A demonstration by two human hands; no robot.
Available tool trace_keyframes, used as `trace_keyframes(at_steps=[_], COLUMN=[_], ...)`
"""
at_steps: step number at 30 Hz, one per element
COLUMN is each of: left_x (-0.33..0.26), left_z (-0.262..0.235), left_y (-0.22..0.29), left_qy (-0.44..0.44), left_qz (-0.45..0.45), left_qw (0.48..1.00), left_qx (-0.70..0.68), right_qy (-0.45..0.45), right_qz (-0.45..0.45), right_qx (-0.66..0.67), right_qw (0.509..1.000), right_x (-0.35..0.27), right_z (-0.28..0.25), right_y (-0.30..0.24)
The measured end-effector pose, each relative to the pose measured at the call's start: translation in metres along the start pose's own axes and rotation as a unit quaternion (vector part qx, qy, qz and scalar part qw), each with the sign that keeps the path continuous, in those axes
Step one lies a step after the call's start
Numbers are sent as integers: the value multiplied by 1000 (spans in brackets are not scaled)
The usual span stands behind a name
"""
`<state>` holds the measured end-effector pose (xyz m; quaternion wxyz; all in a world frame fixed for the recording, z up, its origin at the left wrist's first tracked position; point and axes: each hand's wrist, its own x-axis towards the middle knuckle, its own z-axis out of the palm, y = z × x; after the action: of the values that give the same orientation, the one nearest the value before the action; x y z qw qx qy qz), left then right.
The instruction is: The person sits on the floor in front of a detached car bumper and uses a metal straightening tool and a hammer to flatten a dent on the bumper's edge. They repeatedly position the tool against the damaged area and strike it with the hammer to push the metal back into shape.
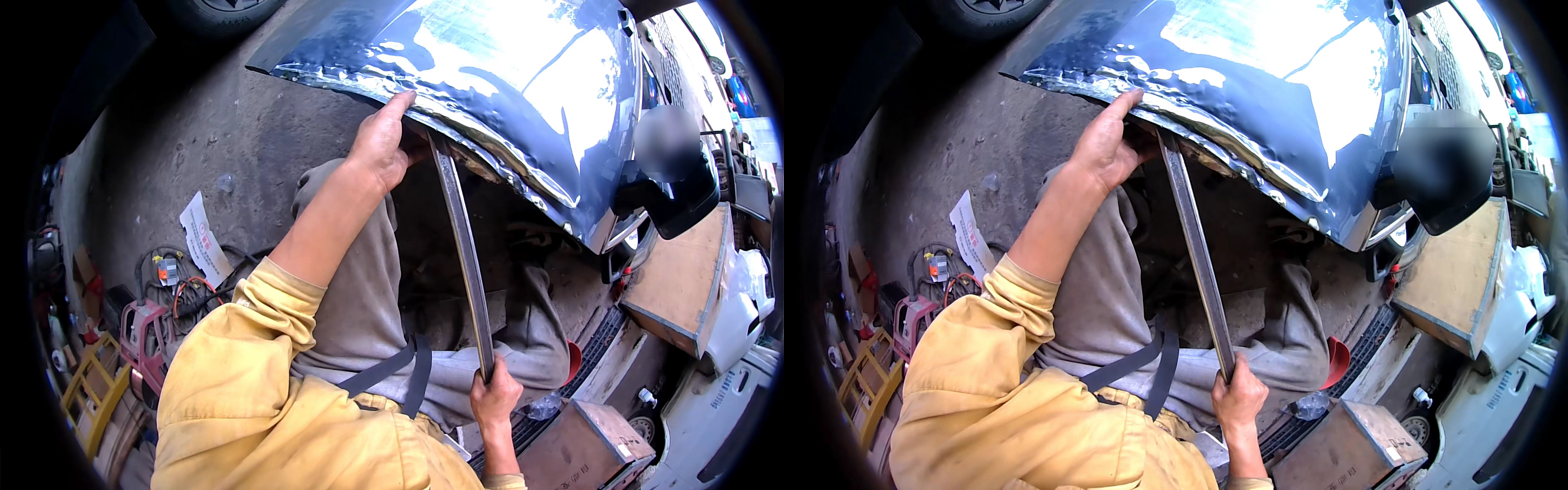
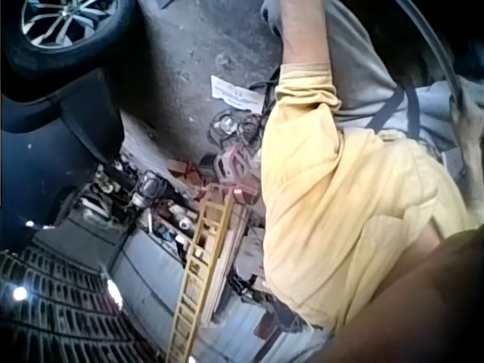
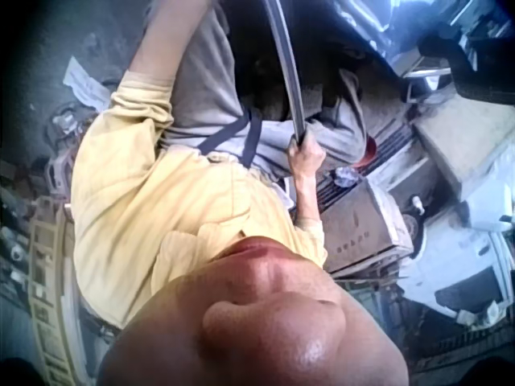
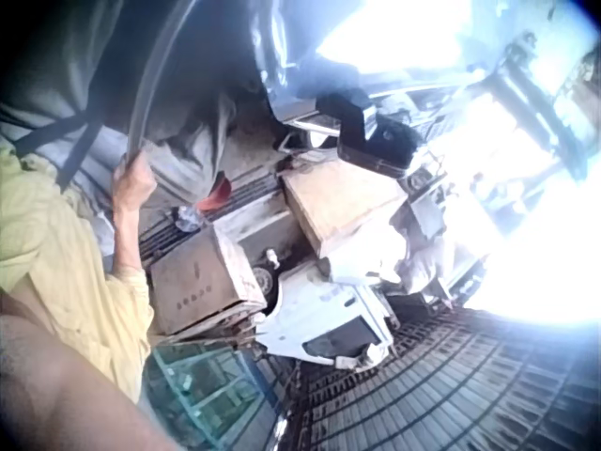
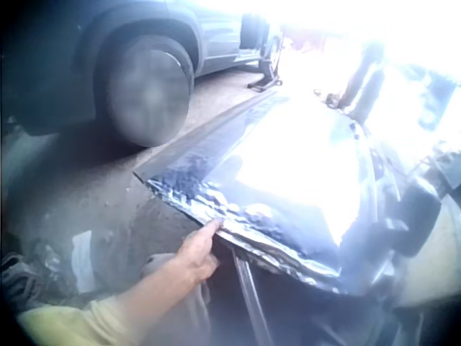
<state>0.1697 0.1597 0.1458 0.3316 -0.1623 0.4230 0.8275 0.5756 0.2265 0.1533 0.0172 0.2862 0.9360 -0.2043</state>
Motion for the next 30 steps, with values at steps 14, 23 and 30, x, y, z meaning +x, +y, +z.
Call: trace_keyframes(at_steps=[14, 23, 30], left_x=[-4, 0, 9], left_z=[12, 16, 13], left_y=[-6, -9, -19], left_qy=[34, 59, 92], left_qz=[49, 38, 74], left_qw=[998, 997, 993], left_qx=[19, 25, -1], right_qy=[17, 60, 122], right_qz=[35, -4, -33], right_qx=[-22, 9, 30], right_qw=[999, 998, 992], right_x=[-9, 16, 37], right_z=[-26, 39, 92], right_y=[-11, 33, 60])
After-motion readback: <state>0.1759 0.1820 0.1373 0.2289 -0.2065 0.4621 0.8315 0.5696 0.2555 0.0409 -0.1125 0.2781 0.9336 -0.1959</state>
